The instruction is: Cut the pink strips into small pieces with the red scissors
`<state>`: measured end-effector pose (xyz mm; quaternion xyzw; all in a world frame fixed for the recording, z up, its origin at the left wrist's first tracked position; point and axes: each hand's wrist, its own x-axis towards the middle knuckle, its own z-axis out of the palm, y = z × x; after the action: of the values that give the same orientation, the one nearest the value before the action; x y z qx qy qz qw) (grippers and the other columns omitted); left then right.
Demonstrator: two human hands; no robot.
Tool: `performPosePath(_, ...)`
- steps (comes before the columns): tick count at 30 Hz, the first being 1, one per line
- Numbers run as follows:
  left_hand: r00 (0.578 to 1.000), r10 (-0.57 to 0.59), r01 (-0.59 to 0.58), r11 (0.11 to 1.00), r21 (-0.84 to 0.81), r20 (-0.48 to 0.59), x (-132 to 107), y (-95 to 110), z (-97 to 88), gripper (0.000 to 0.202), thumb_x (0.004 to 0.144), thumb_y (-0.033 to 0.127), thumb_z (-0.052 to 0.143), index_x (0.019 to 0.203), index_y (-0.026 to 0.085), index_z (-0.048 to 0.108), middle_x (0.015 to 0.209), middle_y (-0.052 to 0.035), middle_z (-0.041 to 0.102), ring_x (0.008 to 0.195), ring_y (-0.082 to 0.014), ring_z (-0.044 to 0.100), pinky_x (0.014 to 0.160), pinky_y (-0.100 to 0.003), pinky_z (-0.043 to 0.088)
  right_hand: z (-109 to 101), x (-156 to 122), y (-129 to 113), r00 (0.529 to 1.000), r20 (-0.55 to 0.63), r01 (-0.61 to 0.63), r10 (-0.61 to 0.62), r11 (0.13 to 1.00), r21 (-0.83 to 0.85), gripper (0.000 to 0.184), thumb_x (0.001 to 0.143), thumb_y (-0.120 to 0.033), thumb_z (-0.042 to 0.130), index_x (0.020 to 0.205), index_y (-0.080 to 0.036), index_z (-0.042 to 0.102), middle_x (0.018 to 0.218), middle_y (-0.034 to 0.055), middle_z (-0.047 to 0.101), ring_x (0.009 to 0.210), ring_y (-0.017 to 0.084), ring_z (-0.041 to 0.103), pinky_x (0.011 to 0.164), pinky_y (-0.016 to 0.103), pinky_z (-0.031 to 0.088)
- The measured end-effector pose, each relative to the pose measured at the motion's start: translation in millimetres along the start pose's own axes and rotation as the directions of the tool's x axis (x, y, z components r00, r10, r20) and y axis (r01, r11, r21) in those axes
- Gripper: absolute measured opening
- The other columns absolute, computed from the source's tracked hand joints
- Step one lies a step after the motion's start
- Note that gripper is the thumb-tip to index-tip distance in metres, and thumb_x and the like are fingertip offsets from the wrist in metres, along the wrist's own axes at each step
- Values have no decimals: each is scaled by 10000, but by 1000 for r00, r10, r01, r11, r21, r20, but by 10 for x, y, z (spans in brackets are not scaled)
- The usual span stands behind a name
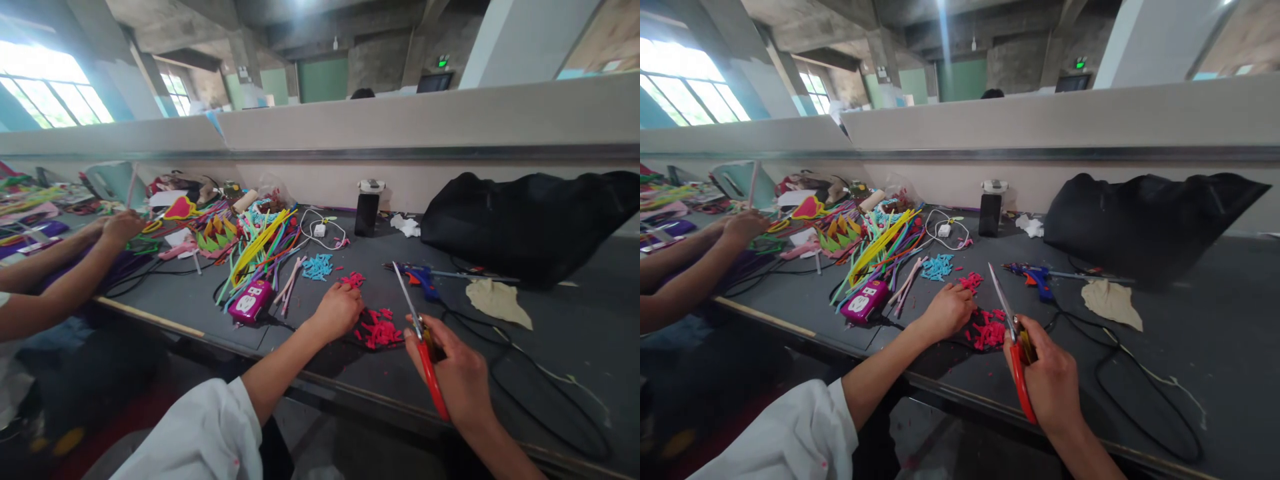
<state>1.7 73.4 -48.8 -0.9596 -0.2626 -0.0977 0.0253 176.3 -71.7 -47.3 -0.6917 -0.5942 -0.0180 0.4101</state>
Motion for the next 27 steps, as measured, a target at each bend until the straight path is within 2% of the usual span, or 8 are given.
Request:
performPosePath(8,1000,28,-28,999,20,-9,2,74,41,168,822,156,497,811,115,659,815,-153,657,768,-261,597,768,-403,357,31,4,-20,999,40,-23,23,1000,-1,313,836,-387,547,1074,-216,659,859,9,744,668,151,699,587,209,502)
performPosePath(12,973,-183,131,938,-320,-140,19,74,-11,97,747,138,559,764,146,653,799,-115,663,753,-228,590,733,-361,381,60,5,-19,997,63,-41,41,999,-3,321,841,-399,546,1080,-214,654,783,2,734,610,150,682,563,216,487)
performPosePath(14,908,-376,177,744,-645,-185,27,104,-104,73,739,158,573,743,167,645,756,-62,651,699,-181,568,676,-309,389,79,3,-19,996,80,-38,40,999,-29,323,844,-403,545,1086,-216,647,783,3,732,603,151,678,560,221,483)
performPosePath(16,830,-545,122,386,-914,-119,28,157,-220,71,749,225,601,723,167,632,671,-15,606,608,-135,520,596,-263,373,101,-3,-23,994,106,-21,24,999,-32,319,856,-394,531,1103,-219,632,816,2,731,631,148,681,577,221,489)
performPosePath(18,777,-629,3,37,-999,-21,22,221,-326,101,736,258,640,730,158,631,636,11,573,570,-103,482,578,-239,361,124,-15,-32,991,131,11,-10,1000,-10,328,869,-370,508,1144,-220,604,896,9,726,701,146,687,629,224,507)
performPosePath(20,758,-651,-102,-184,-978,43,12,280,-398,99,711,239,672,723,148,635,602,27,547,549,-84,461,588,-230,363,148,-30,-42,989,143,45,-44,999,-2,340,873,-350,496,1179,-225,579,980,18,712,788,151,687,690,238,521)
performPosePath(23,750,-657,-195,-330,-923,76,-6,345,-437,101,686,214,706,711,142,639,579,34,537,539,-75,461,603,-228,373,180,-51,-52,989,130,80,-75,996,-30,342,869,-339,498,1189,-239,569,1040,19,696,883,167,678,781,275,527)
performPosePath(27,761,-643,-212,-370,-904,85,-30,398,-438,110,695,221,720,716,142,645,571,30,544,546,-80,474,598,-228,369,199,-65,-55,990,113,92,-85,994,-57,344,872,-341,491,1189,-235,575,1053,22,701,889,177,684,822,300,530)
